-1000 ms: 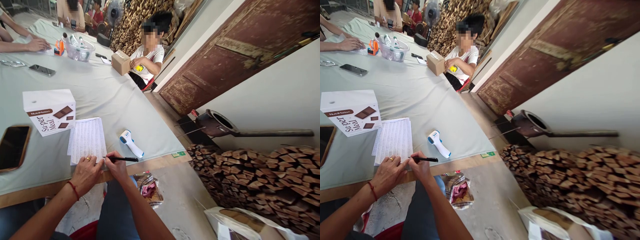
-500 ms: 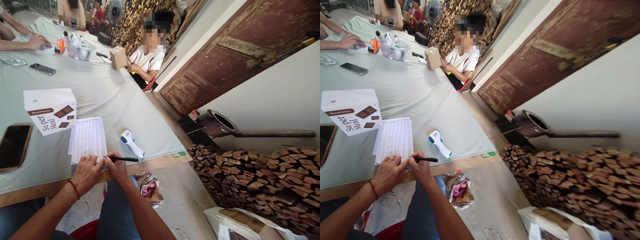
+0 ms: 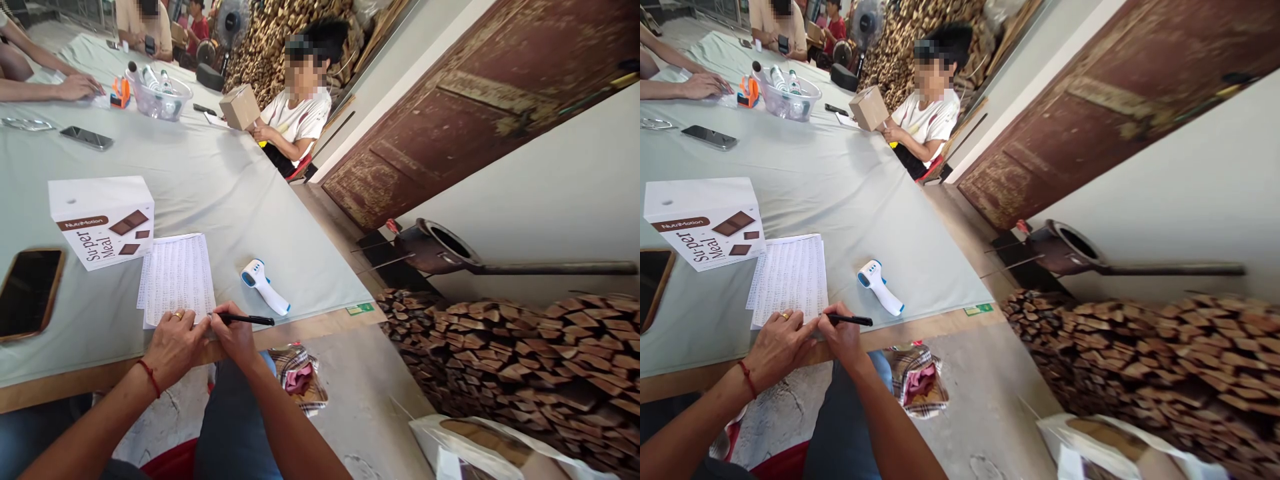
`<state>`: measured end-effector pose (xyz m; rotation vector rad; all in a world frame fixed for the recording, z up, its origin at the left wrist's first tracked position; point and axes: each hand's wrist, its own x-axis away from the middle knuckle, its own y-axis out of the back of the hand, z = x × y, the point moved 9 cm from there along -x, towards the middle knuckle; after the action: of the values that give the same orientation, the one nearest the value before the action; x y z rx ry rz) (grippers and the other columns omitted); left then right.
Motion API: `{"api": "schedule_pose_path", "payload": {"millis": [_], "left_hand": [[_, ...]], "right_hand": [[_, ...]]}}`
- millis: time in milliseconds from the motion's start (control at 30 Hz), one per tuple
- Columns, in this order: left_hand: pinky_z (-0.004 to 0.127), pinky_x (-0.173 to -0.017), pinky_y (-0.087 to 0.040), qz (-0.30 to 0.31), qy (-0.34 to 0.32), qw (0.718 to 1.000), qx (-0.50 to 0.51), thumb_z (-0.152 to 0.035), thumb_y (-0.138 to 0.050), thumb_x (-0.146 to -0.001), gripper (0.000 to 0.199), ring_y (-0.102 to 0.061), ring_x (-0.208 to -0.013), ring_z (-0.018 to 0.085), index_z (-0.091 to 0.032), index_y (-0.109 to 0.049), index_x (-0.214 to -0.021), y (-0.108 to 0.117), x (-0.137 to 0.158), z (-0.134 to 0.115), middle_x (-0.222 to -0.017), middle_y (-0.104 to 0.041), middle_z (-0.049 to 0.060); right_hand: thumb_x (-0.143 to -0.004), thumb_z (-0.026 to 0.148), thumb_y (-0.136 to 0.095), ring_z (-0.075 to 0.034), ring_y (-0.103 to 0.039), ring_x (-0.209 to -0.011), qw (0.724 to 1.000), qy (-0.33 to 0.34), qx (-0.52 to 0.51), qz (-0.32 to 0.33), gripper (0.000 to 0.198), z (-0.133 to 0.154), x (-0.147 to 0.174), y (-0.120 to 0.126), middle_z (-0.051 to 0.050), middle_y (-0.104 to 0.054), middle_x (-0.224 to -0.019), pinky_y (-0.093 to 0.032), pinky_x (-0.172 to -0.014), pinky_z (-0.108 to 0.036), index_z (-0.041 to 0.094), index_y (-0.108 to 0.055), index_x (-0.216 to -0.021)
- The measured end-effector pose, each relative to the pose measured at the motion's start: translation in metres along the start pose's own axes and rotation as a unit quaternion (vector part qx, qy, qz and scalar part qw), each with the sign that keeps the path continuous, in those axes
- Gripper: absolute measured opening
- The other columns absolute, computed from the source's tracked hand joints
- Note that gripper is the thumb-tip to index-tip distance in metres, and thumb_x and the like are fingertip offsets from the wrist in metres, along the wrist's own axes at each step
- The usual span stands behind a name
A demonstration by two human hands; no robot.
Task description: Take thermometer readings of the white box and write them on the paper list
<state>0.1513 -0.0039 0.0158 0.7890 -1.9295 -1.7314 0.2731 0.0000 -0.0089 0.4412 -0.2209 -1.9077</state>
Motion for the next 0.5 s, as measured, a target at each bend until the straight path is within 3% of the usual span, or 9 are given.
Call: {"api": "schedule_pose_path", "payload": {"millis": [500], "left_hand": [[0.038, -0.074, -0.039, -0.018, -0.003, 1.0, 0.01, -0.023, -0.052, -0.094, 0.026, -0.058, -0.09, 0.025, -0.022, -0.059, -0.12, 0.006, 0.0013, 0.0002, -0.092, -0.061, 0.008]], "right_hand": [[-0.073, 0.03, -0.055, -0.013, -0.05, -0.055, 1.0, -0.014, -0.016, -0.011, 0.01, -0.0028, 0.0013, 0.0028, 0.004, -0.055, -0.058, -0.045, -0.054, -0.026, 0.022, -0.055, -0.068]]}}
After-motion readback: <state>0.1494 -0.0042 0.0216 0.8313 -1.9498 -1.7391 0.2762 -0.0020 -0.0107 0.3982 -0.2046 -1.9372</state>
